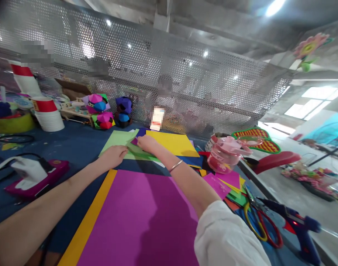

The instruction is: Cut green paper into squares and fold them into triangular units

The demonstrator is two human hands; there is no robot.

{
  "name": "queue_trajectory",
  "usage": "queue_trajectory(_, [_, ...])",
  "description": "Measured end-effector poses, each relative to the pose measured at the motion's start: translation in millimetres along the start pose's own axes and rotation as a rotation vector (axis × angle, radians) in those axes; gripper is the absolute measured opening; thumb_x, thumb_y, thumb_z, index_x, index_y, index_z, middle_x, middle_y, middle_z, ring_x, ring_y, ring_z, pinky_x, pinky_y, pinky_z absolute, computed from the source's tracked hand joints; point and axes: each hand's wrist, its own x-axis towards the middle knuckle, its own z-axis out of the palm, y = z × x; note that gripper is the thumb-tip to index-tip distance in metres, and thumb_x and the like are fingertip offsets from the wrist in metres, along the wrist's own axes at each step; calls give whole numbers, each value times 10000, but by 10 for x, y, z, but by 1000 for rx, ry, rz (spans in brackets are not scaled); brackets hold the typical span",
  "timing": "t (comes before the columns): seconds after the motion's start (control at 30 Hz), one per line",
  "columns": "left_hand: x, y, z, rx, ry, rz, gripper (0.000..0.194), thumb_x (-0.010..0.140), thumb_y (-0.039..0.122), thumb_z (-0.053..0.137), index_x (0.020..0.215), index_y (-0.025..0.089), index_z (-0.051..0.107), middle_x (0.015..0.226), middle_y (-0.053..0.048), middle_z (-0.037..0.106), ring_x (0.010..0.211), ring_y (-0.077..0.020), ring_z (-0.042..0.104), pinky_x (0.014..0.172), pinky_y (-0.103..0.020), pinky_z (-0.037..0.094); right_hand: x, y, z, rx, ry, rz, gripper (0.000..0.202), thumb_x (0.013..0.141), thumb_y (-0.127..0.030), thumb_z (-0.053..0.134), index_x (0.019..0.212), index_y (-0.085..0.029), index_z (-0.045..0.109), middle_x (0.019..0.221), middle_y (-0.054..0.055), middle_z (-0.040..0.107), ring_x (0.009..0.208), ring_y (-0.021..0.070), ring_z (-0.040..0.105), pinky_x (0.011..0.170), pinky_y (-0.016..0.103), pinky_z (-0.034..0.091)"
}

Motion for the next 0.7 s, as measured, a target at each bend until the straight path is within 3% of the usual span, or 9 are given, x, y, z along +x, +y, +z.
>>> queue_trajectory(0.2, [-17,24,-26,-28,1,-10,329,1004,362,641,1284,189,626,1315,-106,632,1106,-245,659,938,-462,570,-96,275,-186,-6,71,83,354,995,-381,641,1281,-173,623,1272,99,646,1074,239,665,903,453,578])
queue_trajectory(0.37, [-22,44,-34,-37,-2,-7,327,1004,360,641,1281,188,626,1306,-104,635,1097,-243,661,930,-458,573,-192,400,-197,-3,124,76,360,998,-376,638,1294,-173,617,1279,99,645,1086,243,663,919,464,573])
queue_trajectory(0.53, [-28,53,-46,-28,-15,-10,316,1007,360,637,1275,192,630,1306,-104,636,1096,-240,661,932,-455,572,-185,252,-100,-16,85,-14,361,995,-367,642,1305,-181,615,1318,103,629,1124,250,651,942,475,564])
queue_trajectory(0.7, [-31,53,-43,-32,-24,-32,283,1007,351,638,1240,191,648,1293,-100,645,1110,-241,656,955,-462,560,-116,41,4,-73,20,14,368,991,-391,646,1282,-167,624,1286,107,641,1097,245,658,925,465,568])
